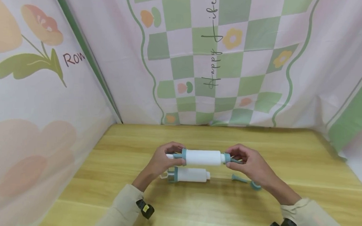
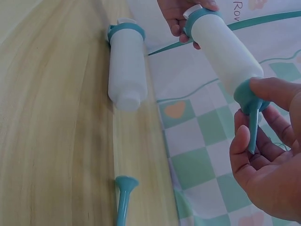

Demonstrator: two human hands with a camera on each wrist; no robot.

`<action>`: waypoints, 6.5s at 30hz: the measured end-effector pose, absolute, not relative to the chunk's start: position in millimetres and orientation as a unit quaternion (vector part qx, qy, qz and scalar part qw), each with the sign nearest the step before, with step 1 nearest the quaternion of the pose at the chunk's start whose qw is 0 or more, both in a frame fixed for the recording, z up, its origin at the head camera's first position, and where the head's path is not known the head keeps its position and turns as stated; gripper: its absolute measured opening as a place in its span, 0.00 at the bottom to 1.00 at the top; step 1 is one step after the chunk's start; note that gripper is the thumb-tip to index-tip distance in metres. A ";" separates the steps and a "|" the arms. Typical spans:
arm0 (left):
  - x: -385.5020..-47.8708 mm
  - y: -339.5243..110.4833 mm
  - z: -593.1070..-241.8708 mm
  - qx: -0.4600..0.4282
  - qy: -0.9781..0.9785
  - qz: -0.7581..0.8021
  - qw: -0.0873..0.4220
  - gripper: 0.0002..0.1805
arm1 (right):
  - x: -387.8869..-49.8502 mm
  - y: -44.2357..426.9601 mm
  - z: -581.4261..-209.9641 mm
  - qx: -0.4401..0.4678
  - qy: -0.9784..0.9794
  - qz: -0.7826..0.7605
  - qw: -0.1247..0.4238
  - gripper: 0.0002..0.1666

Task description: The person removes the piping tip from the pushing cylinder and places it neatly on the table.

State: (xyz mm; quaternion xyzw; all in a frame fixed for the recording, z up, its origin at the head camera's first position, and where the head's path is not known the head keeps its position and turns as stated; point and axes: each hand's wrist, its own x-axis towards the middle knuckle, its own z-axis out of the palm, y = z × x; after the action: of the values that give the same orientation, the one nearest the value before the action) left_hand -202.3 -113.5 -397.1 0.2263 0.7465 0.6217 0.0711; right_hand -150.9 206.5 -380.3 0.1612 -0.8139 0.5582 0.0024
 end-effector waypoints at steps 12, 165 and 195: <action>-213.2 -118.9 -390.9 0.237 0.759 0.600 0.088 0.24 | -155.0 212.6 -381.0 0.156 -0.819 0.552 0.016 0.21; -192.3 -26.3 -388.3 0.382 0.746 0.546 -0.012 0.17 | -155.5 194.1 -384.0 0.199 -0.800 0.567 0.005 0.14; -181.1 -33.0 -374.0 0.337 0.730 0.595 -0.005 0.16 | -147.1 195.9 -399.4 0.147 -0.773 0.617 0.012 0.14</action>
State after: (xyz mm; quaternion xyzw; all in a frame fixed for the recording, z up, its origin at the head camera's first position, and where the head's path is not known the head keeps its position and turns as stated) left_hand -181.1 -33.0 -374.0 0.3374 0.7297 0.5947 -0.0047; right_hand -147.1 195.9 -399.4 0.1472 -0.7728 0.6173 0.0121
